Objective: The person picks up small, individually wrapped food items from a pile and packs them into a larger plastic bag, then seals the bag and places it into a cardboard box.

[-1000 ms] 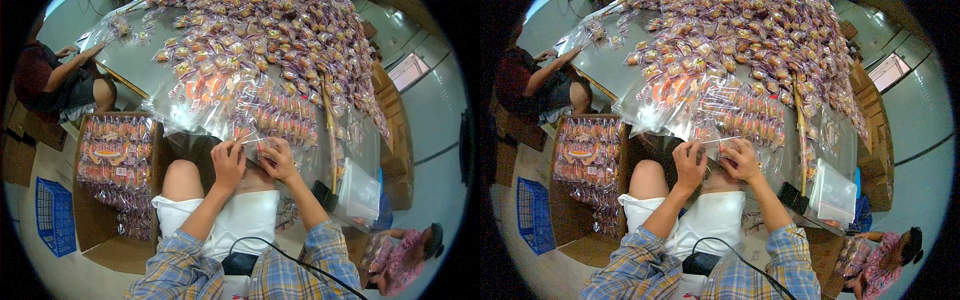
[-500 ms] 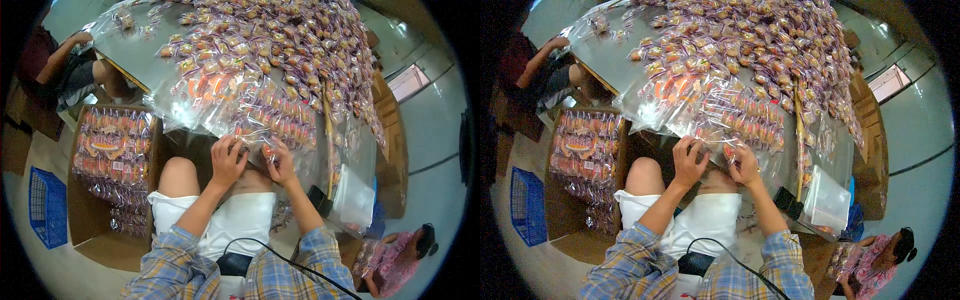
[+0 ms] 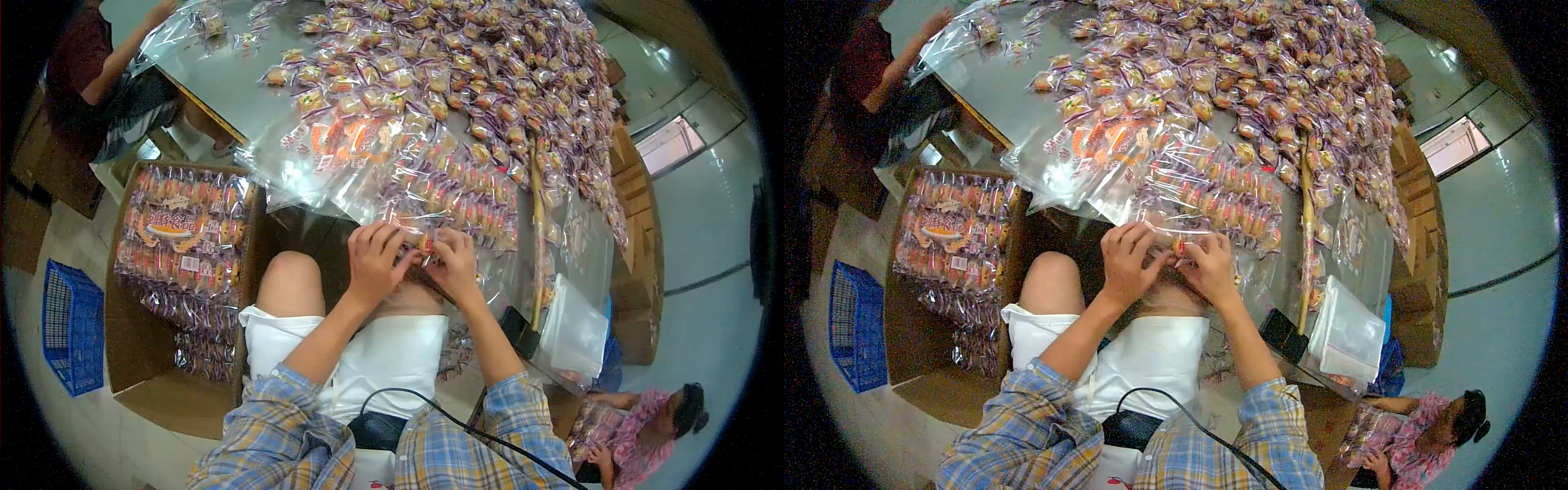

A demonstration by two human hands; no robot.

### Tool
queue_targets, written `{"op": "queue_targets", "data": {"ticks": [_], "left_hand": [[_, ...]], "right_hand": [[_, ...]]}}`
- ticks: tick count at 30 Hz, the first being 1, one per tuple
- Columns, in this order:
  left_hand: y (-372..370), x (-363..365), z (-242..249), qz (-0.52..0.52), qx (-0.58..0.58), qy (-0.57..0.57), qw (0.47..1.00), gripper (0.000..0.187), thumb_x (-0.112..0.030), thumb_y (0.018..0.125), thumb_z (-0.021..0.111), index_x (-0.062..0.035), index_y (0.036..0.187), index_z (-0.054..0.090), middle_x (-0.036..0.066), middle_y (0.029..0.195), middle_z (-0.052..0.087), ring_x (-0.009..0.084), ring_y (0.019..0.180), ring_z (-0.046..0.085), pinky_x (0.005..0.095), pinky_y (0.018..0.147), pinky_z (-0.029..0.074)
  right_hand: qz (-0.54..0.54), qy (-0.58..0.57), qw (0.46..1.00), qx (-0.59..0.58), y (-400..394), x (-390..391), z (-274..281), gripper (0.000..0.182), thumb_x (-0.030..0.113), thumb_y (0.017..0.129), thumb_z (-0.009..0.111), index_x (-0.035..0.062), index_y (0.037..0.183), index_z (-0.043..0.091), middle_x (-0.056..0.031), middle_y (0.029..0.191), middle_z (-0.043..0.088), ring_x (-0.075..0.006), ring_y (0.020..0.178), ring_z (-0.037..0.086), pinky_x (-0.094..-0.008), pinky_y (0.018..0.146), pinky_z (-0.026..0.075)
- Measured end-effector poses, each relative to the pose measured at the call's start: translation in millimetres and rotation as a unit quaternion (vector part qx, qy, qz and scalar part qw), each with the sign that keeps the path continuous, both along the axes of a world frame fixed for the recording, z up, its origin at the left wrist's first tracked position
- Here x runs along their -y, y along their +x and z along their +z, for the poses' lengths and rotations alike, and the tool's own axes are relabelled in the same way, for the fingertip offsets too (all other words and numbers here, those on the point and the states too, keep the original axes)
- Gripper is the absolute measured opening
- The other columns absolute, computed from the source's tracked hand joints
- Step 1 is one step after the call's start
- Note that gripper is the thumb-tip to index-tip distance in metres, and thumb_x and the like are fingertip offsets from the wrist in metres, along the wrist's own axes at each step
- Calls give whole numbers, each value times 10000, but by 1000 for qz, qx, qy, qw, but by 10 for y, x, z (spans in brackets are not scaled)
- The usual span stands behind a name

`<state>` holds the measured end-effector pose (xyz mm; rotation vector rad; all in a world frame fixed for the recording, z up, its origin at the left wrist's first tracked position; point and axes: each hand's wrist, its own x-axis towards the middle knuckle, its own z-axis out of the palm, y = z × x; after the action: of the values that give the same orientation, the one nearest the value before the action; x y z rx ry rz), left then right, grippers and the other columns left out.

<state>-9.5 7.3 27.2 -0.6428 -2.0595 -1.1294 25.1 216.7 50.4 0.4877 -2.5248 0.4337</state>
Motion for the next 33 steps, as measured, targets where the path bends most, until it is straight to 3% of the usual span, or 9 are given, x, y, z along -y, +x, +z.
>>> {"op": "queue_targets", "data": {"ticks": [7, 10, 17, 20, 26, 33], "left_hand": [[-93, 27, -143, 2, -65, -13, 998, 400, -33, 781, 819, -90, 1172, 759, 29, 1221, 709, 269, 1264, 577, 469, 1088, 405], [-75, 34, -156, 2, -74, -30, 997, 401, -13, 799, 786, -100, 1191, 769, 23, 1240, 720, 251, 1292, 588, 466, 1094, 402], [10, 54, -196, -25, -145, -80, 986, 335, -28, 878, 689, -96, 1193, 778, 12, 1233, 735, 234, 1291, 610, 468, 1111, 391], [21, 26, -144, -33, -99, -90, 990, 312, -98, 922, 642, -91, 1210, 763, 31, 1281, 719, 214, 1298, 618, 459, 1116, 401], [6, -29, -99, 17, -17, -87, 996, 316, -88, 894, 728, -55, 1208, 742, 67, 1255, 683, 256, 1300, 584, 499, 1158, 358], [-93, -1, -95, 20, -73, -85, 994, 312, -134, 850, 815, -68, 1151, 765, 49, 1233, 679, 239, 1242, 585, 509, 1103, 384]], "right_hand": [[48, 44, 998, 25, 3, 40, 209, 562, 350, 723, 850, 155, 1236, 732, -138, 1264, 638, -361, 1079, 586, -497, 1004, 431], [42, 42, 996, 63, 34, 57, 278, 598, 377, 723, 820, 169, 1277, 733, -153, 1310, 611, -350, 1186, 573, -491, 1038, 430], [38, -55, 994, 90, 30, -11, 187, 531, 210, 686, 775, 118, 1208, 736, -165, 1323, 602, -389, 1212, 558, -478, 1042, 450], [32, -57, 996, 59, 20, 23, 132, 516, 158, 679, 788, 96, 1188, 729, -171, 1303, 616, -392, 1190, 577, -471, 1025, 473], [44, -65, 996, 43, 14, 25, 150, 534, 143, 687, 805, 66, 1209, 715, -184, 1260, 635, -397, 1156, 603, -471, 1015, 486], [58, -45, 993, 94, 4, -9, 237, 614, 256, 667, 781, 66, 1245, 693, -182, 1403, 615, -393, 1197, 597, -480, 1049, 447]]}}
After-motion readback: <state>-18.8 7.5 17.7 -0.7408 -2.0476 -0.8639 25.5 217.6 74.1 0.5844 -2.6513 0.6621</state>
